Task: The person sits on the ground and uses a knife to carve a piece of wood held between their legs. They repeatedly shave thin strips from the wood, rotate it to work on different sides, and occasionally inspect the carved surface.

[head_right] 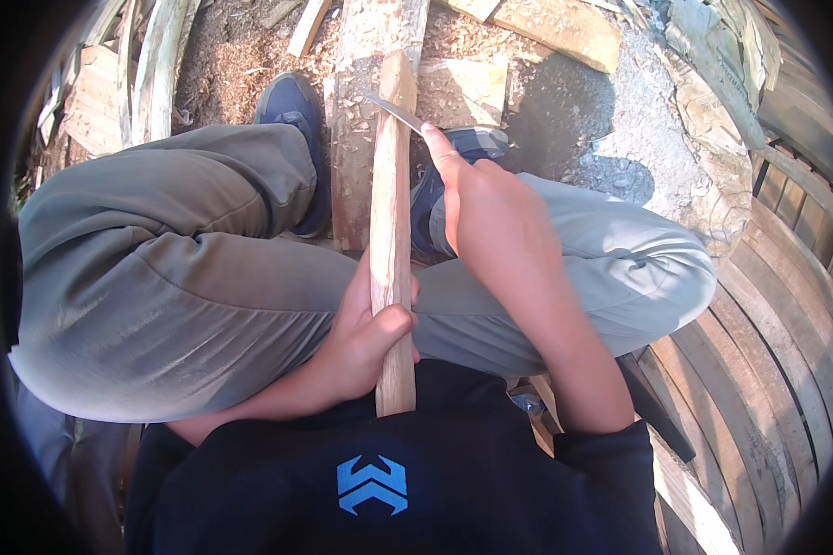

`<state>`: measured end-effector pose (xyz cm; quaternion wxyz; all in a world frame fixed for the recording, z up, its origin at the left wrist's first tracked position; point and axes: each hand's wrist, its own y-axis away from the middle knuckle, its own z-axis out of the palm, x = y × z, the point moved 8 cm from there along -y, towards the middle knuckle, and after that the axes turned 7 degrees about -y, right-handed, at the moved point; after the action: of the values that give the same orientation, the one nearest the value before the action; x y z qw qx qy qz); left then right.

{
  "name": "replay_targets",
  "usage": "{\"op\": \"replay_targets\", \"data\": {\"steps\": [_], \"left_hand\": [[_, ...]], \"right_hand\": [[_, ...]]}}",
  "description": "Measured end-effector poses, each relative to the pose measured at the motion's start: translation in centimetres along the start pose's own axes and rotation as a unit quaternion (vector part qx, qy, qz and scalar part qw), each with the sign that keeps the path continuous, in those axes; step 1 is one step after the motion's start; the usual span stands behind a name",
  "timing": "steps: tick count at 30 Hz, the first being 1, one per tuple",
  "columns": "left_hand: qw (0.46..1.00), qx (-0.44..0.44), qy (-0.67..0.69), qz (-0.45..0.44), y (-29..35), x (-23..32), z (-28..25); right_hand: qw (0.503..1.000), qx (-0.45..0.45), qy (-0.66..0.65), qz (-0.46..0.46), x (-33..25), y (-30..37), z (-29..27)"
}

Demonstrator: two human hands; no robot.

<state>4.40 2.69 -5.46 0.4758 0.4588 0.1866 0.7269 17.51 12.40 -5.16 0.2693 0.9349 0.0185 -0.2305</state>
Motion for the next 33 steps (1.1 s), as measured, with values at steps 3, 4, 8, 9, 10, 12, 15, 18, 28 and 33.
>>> {"op": "replay_targets", "data": {"steps": [3,4,8,9,10,12,15,18,28,33], "left_hand": [[1.000,0.001,-0.004,0.010,-0.1,-0.3,0.0],[1.000,-0.001,-0.006,0.014,-0.1,-0.3,-0.1],[0.999,-0.002,-0.034,-0.013,-0.3,-0.6,-0.1],[0.999,-0.004,-0.032,-0.016,-0.4,-0.5,-0.2],[0.999,-0.006,-0.029,-0.020,-0.4,-0.4,-0.3],[0.999,-0.005,-0.032,0.002,-0.4,-0.2,-0.2],[1.000,-0.005,-0.014,-0.027,-0.3,0.0,0.0],[0.999,-0.023,0.014,-0.041,-0.3,-0.5,-0.1],[0.997,0.018,-0.045,-0.061,-0.3,0.3,0.0],[0.997,-0.005,-0.057,-0.044,-0.6,0.6,0.4]], "right_hand": [[0.999,-0.039,-0.009,0.027,-0.8,1.7,-0.6],[0.999,-0.034,0.002,0.021,-1.2,2.1,-0.7],[1.000,-0.003,0.024,0.013,-1.8,2.6,-0.5],[0.999,-0.006,0.037,0.025,-2.0,2.5,-0.2],[0.998,-0.009,0.048,0.037,-2.3,2.3,0.1],[0.997,0.013,0.022,0.078,-2.3,1.6,0.7],[0.997,0.053,0.025,0.044,-1.2,-0.1,0.9],[0.998,0.034,-0.024,0.043,-0.1,1.0,0.2],[0.997,0.011,-0.049,0.062,-1.1,3.0,0.1],[0.997,0.051,-0.034,0.048,-1.2,2.1,0.4]]}}
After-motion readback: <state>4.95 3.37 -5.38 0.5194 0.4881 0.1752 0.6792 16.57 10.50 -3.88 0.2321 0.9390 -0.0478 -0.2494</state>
